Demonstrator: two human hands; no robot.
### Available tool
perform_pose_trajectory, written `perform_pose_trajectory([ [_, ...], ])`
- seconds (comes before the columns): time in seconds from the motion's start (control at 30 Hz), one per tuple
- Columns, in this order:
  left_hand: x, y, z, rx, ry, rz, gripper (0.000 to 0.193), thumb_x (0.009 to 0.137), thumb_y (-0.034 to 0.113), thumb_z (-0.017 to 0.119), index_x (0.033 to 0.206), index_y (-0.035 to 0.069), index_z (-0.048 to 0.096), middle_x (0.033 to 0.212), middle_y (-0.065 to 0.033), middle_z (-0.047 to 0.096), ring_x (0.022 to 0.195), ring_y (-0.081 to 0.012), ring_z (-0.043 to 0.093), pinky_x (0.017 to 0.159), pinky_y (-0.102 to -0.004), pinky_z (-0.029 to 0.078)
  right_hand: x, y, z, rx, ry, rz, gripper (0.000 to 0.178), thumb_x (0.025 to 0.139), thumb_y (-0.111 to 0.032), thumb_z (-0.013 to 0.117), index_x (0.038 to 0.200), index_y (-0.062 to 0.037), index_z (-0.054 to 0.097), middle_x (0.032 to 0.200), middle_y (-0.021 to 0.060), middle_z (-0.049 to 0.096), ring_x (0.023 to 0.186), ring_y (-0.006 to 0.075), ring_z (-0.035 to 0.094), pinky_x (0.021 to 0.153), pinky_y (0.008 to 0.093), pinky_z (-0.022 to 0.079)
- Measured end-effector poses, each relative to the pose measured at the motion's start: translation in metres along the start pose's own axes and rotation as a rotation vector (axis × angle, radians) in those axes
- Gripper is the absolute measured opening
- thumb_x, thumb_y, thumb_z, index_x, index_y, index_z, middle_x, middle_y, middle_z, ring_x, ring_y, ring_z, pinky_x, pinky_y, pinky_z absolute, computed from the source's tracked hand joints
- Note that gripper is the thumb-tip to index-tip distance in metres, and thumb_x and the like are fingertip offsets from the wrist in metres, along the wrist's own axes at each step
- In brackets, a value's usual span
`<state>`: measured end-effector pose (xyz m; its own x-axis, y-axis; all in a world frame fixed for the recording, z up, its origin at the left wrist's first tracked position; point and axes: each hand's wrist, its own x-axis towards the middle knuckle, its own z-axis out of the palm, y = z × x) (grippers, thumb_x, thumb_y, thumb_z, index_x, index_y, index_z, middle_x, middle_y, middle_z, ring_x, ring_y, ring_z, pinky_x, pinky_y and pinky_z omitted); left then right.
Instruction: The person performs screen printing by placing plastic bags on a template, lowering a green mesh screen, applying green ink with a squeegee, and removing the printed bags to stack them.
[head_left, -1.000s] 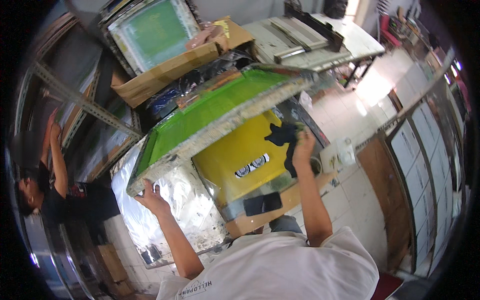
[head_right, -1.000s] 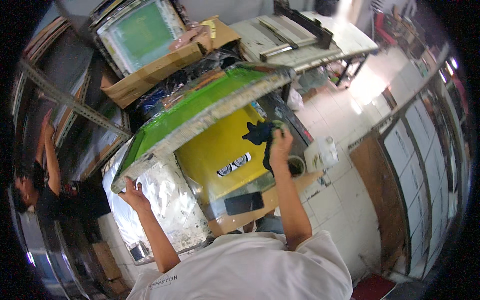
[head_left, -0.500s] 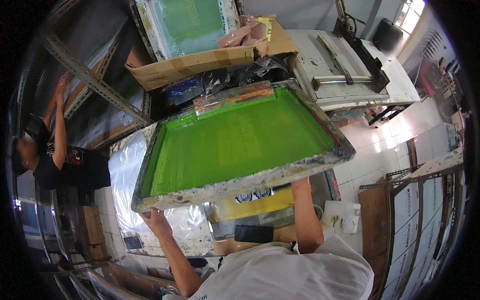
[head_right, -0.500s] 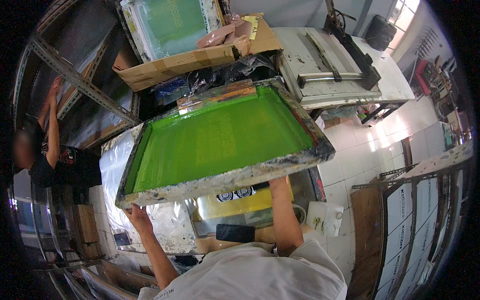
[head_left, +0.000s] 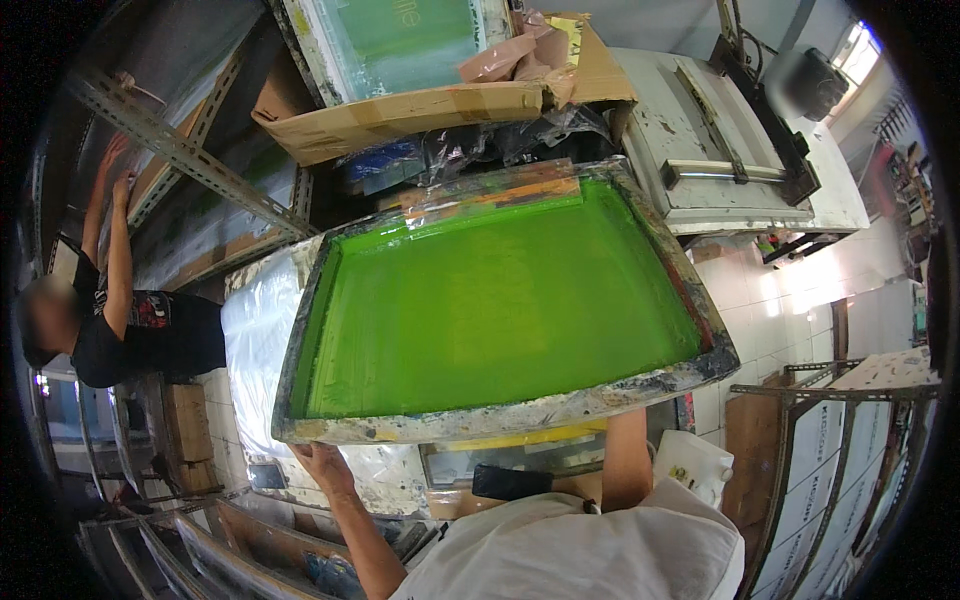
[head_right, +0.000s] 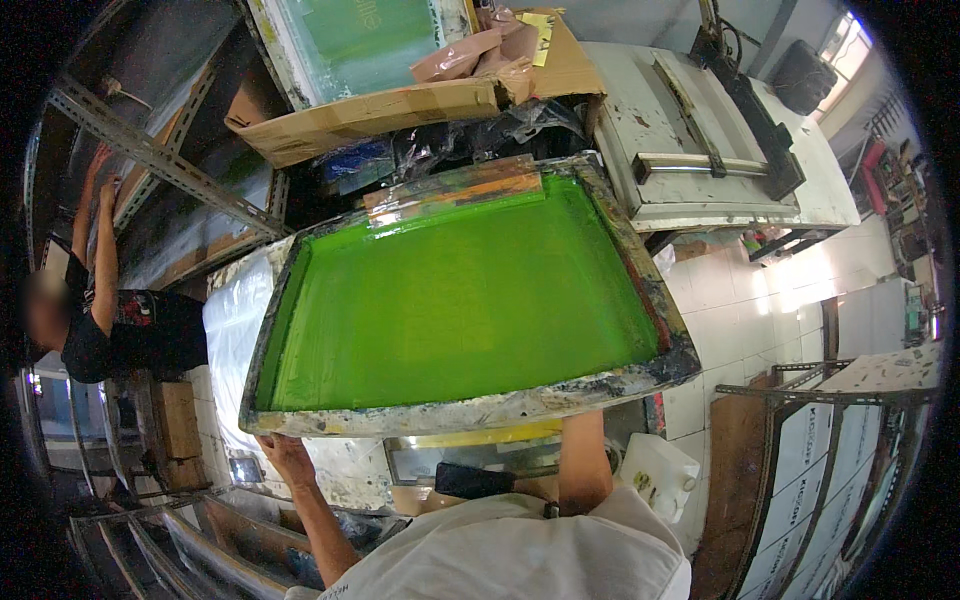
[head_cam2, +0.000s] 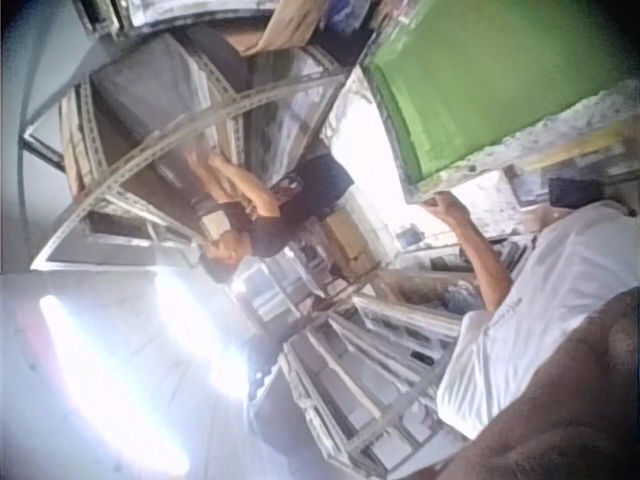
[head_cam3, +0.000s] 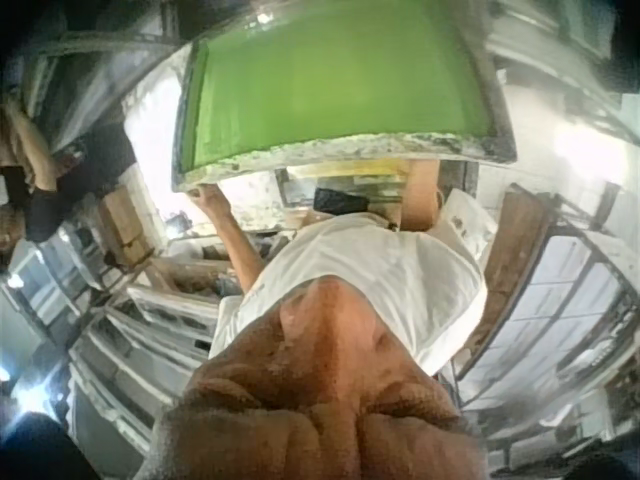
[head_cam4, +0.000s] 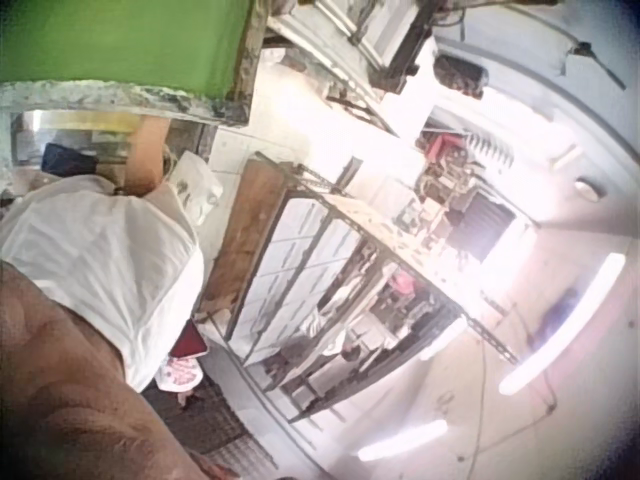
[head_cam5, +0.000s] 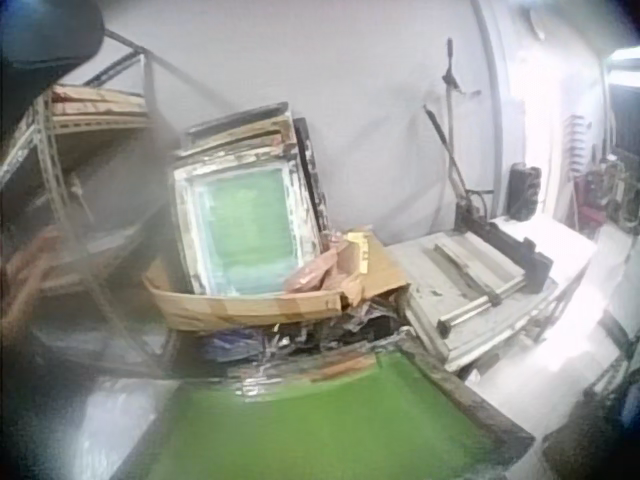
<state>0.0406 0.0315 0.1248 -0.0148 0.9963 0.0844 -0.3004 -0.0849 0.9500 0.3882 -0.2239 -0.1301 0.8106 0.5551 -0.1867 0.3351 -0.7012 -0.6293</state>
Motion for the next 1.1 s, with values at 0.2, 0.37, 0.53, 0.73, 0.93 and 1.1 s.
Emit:
perform_pose_trajectory([
  [0.2,0.01,-0.02,-0.016,0.036,0.106,-0.042,0.075,0.087,0.018,0.063,0.145,0.015,0.015,0.124,-0.0083,0.048,0.111,-0.0243,0.05,0.094,-0.0454,0.042,0.149,0.005,-0.023,0.1,0.137,0.065,0.038,0.082,-0.018,0.055,0.119,-0.0076,0.055,0.126,0.015,0.05,0.117,0.0359,0.045,0.102,0.0451,0.035],
  [0.37,0.011,0.003,0.022,-0.086,0.069,0.037,0.073,0.085,0.007,0.062,0.144,0.015,0.019,0.115,-0.0068,0.052,0.101,-0.0215,0.053,0.091,-0.0456,0.043,0.148,-0.078,-0.094,0.124,0.34,-0.181,0.038,0.081,-0.015,0.056,0.118,-0.0075,0.055,0.125,0.0156,0.051,0.117,0.0355,0.046,0.101,0.0448,0.035],
  [0.53,0.014,0.007,0.019,-0.013,0.119,0.012,0.058,0.085,0.007,0.062,0.134,0.015,0.032,0.112,-0.0039,0.053,0.099,-0.0173,0.053,0.081,-0.0401,0.043,0.082,-0.137,-0.079,-0.299,0.27,-0.608,0.038,0.079,-0.013,0.057,0.117,-0.0074,0.056,0.123,0.0163,0.052,0.117,0.0352,0.046,0.101,0.0446,0.036],
  [0.73,0.033,0.022,0.031,-0.017,0.128,-0.042,0.055,0.08,0.008,0.068,0.125,0.016,0.037,0.106,-0.0026,0.05,0.096,-0.0148,0.048,0.081,-0.0398,0.035,0.081,-0.118,-0.045,-0.13,0.292,-0.509,0.037,0.066,-0.001,0.062,0.102,-0.005,0.061,0.105,0.0196,0.059,0.097,0.0401,0.053,0.088,0.0455,0.044],
  [0.93,0.034,0.049,0.06,0.02,0.06,-0.063,0.047,0.08,0.012,0.07,0.116,0.017,0.041,0.109,-0.0016,0.055,0.096,-0.014,0.051,0.078,-0.0366,0.033,-0.131,-0.116,-0.179,0.988,0.206,0.017,0.044,0.083,0.004,0.057,0.125,-0.0052,0.052,0.117,0.0101,0.057,0.111,0.0201,0.052,0.095,0.0316,0.042],
  [1.1,0.04,0.055,0.051,0.043,0.051,-0.047,0.038,0.082,0.015,0.07,0.112,0.02,0.047,0.107,0.002,0.06,0.088,-0.0137,0.056,0.065,-0.0301,0.034,-0.286,-0.051,-0.217,1.198,-0.091,0.353,0.04,0.076,0.001,0.056,0.116,0.0001,0.058,0.102,0.0049,0.063,0.09,0.0162,0.061,0.078,0.026,0.048],
])
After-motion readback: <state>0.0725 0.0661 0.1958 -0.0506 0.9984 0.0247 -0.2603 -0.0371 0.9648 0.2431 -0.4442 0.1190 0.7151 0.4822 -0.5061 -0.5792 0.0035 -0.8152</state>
